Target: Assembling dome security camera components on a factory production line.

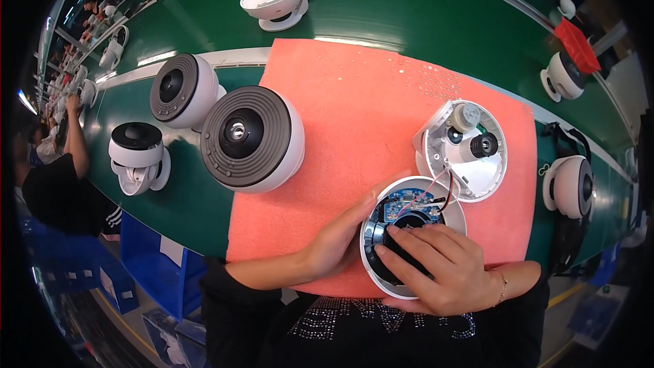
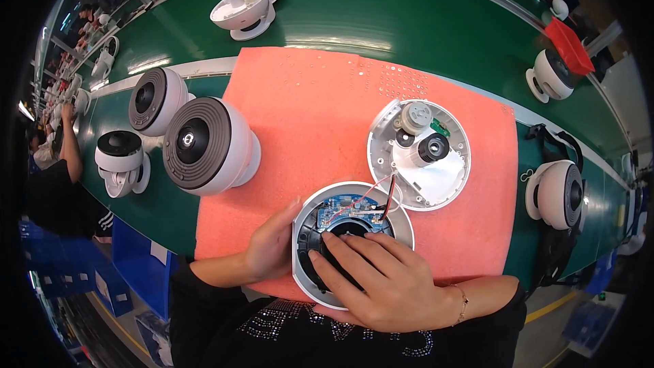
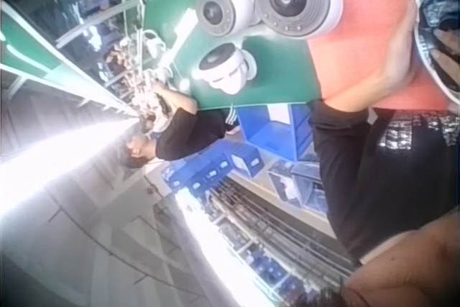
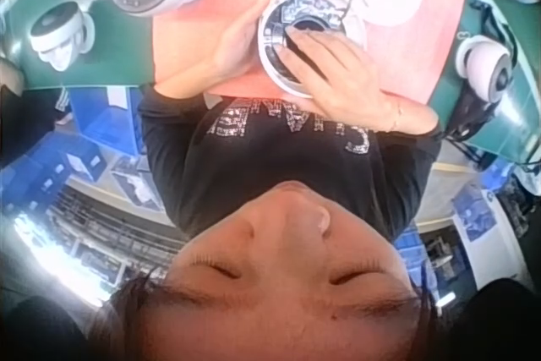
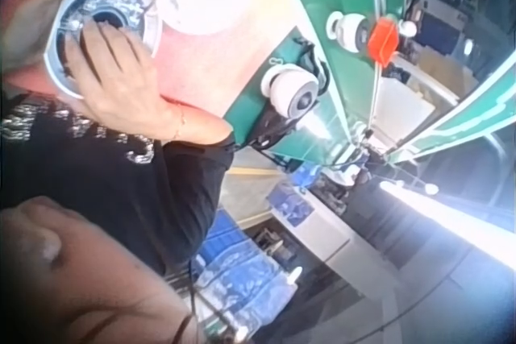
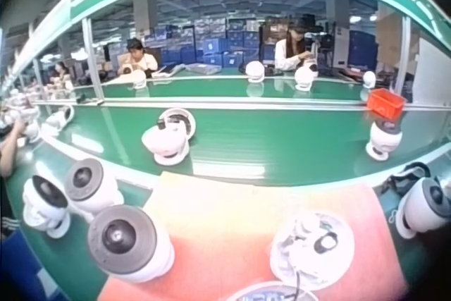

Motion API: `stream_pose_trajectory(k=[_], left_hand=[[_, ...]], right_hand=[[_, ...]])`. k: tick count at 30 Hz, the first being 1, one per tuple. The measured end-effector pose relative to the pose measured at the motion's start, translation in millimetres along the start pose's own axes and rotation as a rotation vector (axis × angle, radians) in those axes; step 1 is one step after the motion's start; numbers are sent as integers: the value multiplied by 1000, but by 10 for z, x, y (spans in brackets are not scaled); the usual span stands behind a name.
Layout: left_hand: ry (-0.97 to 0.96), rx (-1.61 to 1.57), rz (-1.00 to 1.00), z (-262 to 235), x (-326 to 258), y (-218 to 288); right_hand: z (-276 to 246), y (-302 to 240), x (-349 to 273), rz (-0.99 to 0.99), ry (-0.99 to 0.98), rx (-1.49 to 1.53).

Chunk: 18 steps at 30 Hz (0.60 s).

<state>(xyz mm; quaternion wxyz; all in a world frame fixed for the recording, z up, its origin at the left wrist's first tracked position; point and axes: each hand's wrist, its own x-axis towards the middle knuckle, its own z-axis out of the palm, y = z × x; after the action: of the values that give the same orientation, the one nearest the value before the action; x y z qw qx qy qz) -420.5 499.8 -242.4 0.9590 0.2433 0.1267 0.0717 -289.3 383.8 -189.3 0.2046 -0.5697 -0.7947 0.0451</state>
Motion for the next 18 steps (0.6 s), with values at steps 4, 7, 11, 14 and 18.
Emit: stream_pose_trajectory(k=[4,7,11,14,18], left_hand=[[-13,13,89,-31,47,-78],[32,15,29,52,9,-45],[-26,210,-2,172,-61,22],[-117,529,111,177,-103,95],[-94,776,260,49,78,79]], right_hand=[[29,60,-22,-84,11,-153],[21,36,-28,-53,62,-117],[-204,92,-84,10,30,226],[-347,306,-138,31,-10,667],[-430,400,-273,224,-116,911]])
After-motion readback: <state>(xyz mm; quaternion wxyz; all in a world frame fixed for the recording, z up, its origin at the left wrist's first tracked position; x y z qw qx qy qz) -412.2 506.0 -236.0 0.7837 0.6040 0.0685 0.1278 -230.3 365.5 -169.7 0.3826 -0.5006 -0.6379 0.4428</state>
